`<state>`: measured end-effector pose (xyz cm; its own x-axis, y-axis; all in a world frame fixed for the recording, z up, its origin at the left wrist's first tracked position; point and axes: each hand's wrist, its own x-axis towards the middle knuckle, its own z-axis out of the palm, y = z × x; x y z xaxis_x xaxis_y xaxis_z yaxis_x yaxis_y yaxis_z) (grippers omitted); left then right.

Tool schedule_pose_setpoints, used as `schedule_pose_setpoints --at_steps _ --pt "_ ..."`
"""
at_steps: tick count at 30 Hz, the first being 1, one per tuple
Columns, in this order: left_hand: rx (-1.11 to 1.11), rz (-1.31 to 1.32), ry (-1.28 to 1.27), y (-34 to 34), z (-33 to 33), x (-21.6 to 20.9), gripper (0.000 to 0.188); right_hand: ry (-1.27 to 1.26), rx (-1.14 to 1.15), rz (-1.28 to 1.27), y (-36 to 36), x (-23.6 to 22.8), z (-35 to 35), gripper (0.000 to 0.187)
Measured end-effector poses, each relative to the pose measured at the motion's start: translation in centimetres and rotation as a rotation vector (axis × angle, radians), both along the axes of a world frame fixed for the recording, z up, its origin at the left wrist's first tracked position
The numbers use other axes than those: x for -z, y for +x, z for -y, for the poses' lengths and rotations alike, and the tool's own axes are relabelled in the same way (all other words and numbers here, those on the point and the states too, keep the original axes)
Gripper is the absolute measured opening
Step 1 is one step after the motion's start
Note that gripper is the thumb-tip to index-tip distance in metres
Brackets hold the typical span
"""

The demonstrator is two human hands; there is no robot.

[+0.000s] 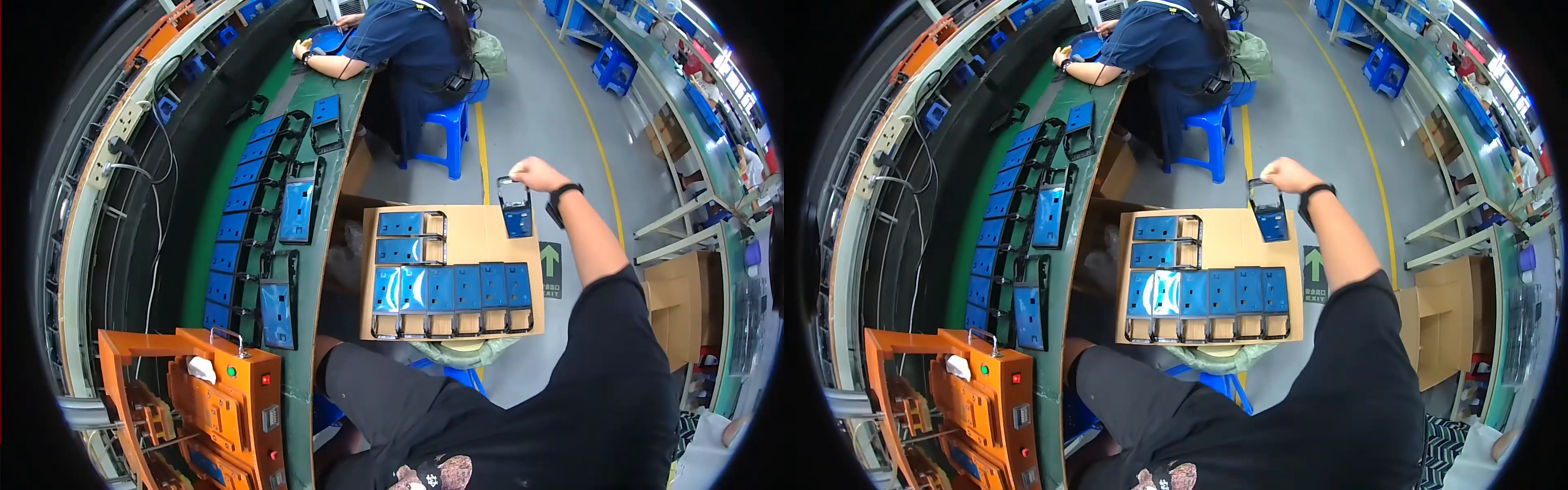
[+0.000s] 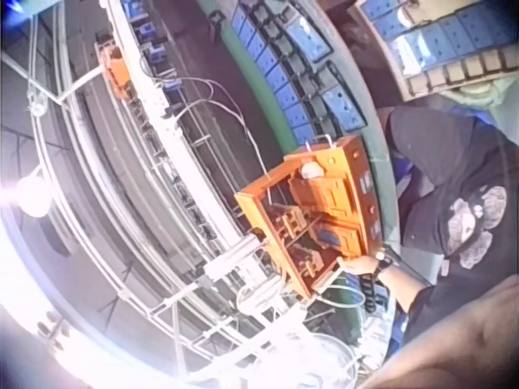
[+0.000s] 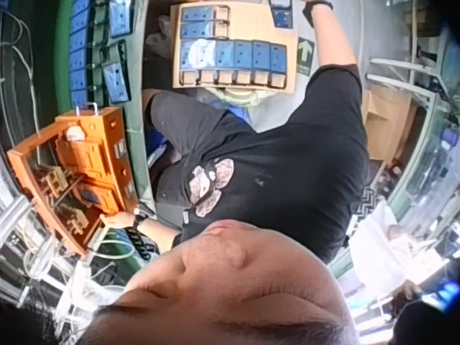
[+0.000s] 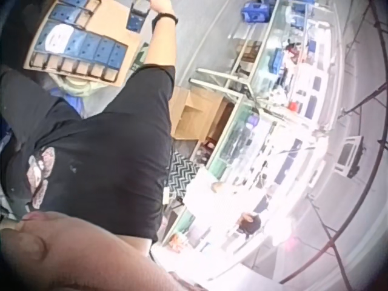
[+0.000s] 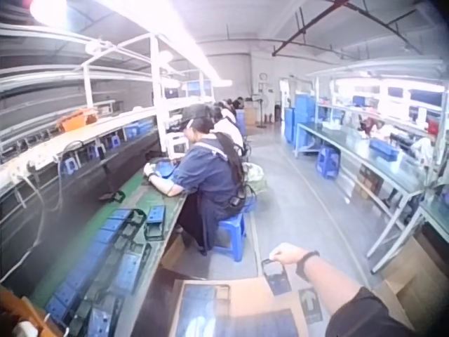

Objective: Operate a pneumatic press machine to assemble plastic and electronic components on a factory assembly line.

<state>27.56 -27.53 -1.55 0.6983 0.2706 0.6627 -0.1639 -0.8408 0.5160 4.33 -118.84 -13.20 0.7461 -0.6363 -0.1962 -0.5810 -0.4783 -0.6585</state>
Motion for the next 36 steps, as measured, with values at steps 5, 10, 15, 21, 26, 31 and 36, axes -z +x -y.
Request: schedule_pose_setpoints --at_steps 5,10,15,21,26,31,36 --pt "-0.088 -0.013 0.141 -0.5 -0.4 -0.1 0.038 -0.169 -0.287 -0.535 9.7 1.5 -1.7 0.028" --pt "-0.063 0.058 0.254 0.0 0.3 -0.1 0.033 -0.212 -0.389 -0.906 15.6 7.6 -4.2 0.038" --pt "-0.110 -0.035 0.328 -0.3 0.6 -0.4 0.032 -0.116 -0.282 -0.769 16.1 12.0 -6.1 0.035" --pt "-0.088 0.020 0.395 0.2 0.6 -0.1 0.032 0.018 -0.016 -0.411 12.9 13.6 -6.0 0.044" --pt "-0.165 -0.036 0.354 0.3 0.6 -0.2 0.031 -0.154 0.004 -0.464 8.6 14.3 -6.7 0.079" --pt "-0.204 -0.066 0.377 0.0 1.5 -0.5 0.032 -0.177 0.080 -0.562 7.2 15.0 -8.3 0.081" --pt "-0.182 -0.023 0.426 -0.1 2.4 -0.5 0.033 -0.223 -0.007 -0.531 7.0 14.7 -11.3 0.078"
